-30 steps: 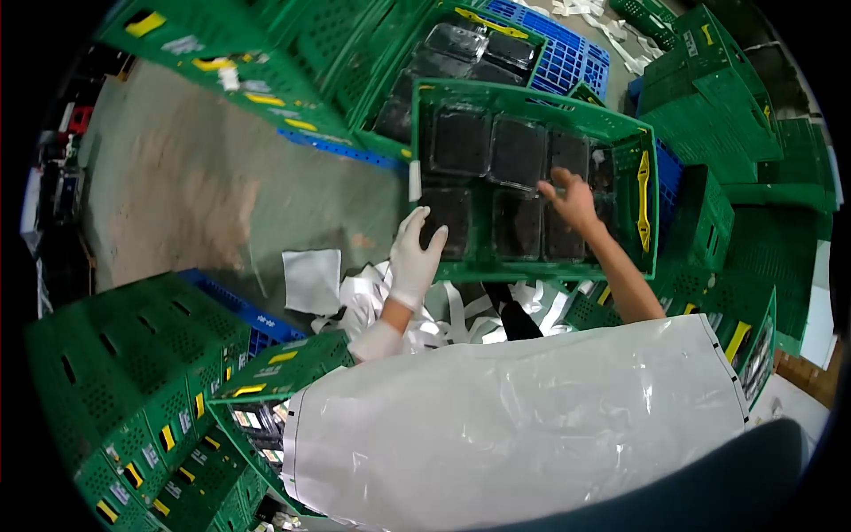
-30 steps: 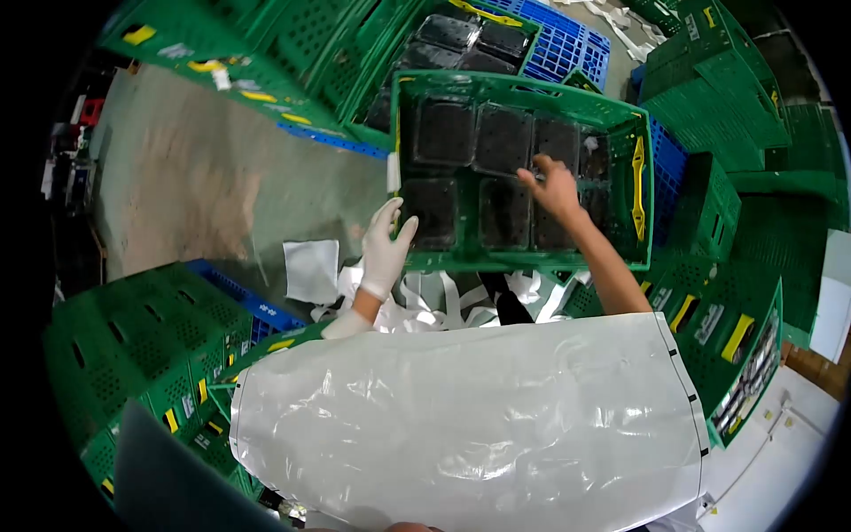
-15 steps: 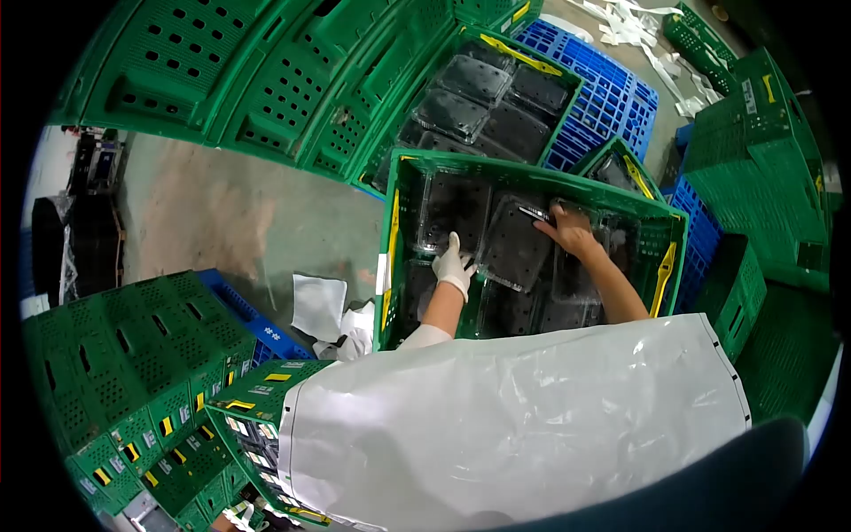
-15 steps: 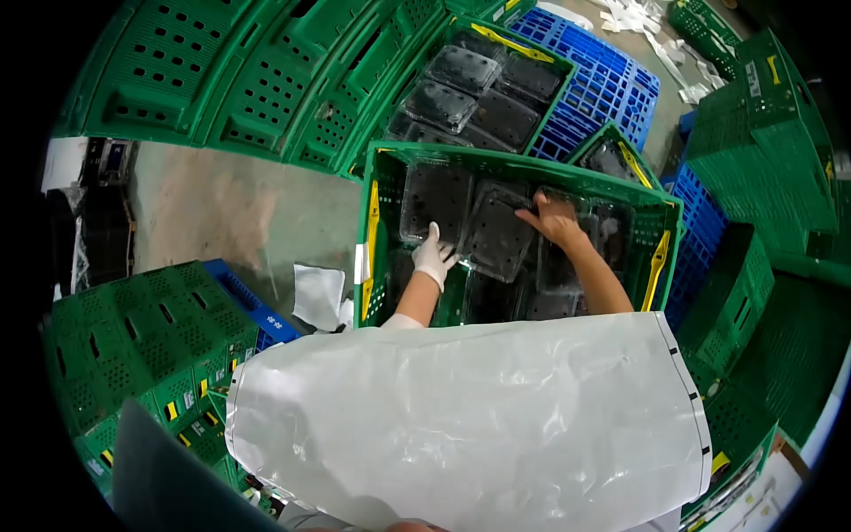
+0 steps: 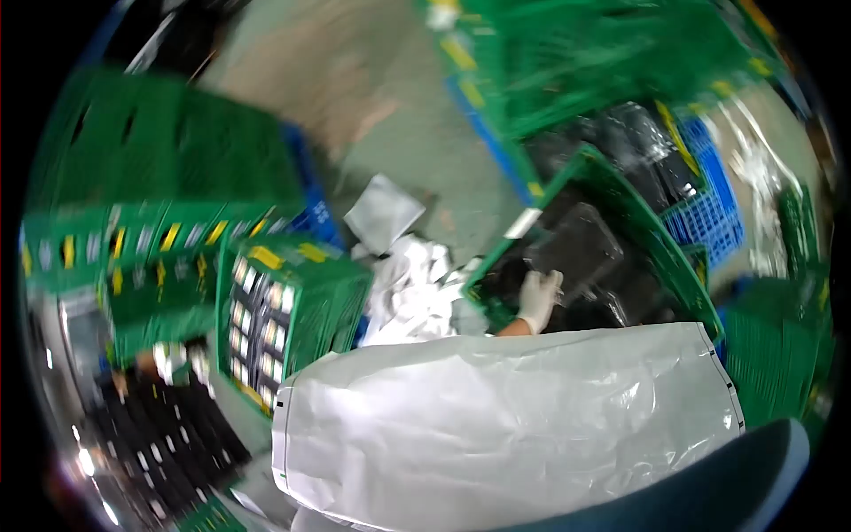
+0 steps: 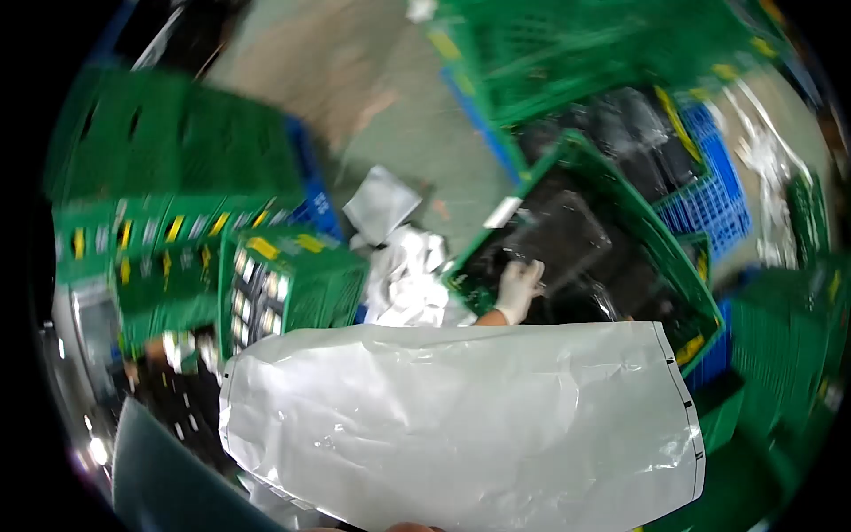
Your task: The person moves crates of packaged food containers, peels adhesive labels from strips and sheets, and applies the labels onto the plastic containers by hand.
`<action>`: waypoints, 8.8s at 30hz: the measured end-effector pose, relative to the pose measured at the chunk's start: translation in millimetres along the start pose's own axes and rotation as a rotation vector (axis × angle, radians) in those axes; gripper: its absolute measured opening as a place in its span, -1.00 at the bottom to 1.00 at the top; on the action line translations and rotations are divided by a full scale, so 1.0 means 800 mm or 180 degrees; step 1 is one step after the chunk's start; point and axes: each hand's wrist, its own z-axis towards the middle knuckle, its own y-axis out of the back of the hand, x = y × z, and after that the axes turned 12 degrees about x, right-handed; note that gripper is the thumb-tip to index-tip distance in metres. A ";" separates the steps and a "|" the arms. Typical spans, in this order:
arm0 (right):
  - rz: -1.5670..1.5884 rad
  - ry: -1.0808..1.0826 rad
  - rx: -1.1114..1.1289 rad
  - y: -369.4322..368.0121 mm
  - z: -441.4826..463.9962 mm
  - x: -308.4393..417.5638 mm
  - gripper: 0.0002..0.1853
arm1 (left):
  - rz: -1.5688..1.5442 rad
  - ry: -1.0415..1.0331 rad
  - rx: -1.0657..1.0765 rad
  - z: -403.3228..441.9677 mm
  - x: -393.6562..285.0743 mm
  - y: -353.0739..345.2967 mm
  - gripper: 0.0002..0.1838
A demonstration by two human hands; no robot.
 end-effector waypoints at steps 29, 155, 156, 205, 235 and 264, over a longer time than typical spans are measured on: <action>-0.0878 0.5319 0.1884 -0.490 0.026 1.075 -0.56 | -0.3175 -0.1881 -0.3439 -0.586 -0.125 0.848 -0.48; -0.2691 0.5022 0.1638 -0.689 -0.028 1.170 -0.31 | -0.1019 -0.1889 -0.3719 -0.685 -0.279 0.736 -0.61; -0.2583 0.5005 0.1685 -0.670 -0.037 1.176 -0.32 | -0.0779 -0.1876 -0.3840 -0.685 -0.285 0.741 -0.60; 0.1175 0.0226 0.1580 -0.158 -0.189 0.571 -0.74 | 0.1229 -0.0131 0.0937 -0.598 -0.164 0.413 -0.78; -0.0775 -0.0319 -0.0085 -0.138 0.328 0.033 -0.46 | 0.1362 0.0360 0.0019 -0.180 -0.023 0.087 -0.81; -0.1005 -0.0684 -0.0328 -0.066 0.216 -0.094 -0.27 | 0.1502 0.0499 0.0973 -0.079 -0.073 -0.094 -0.57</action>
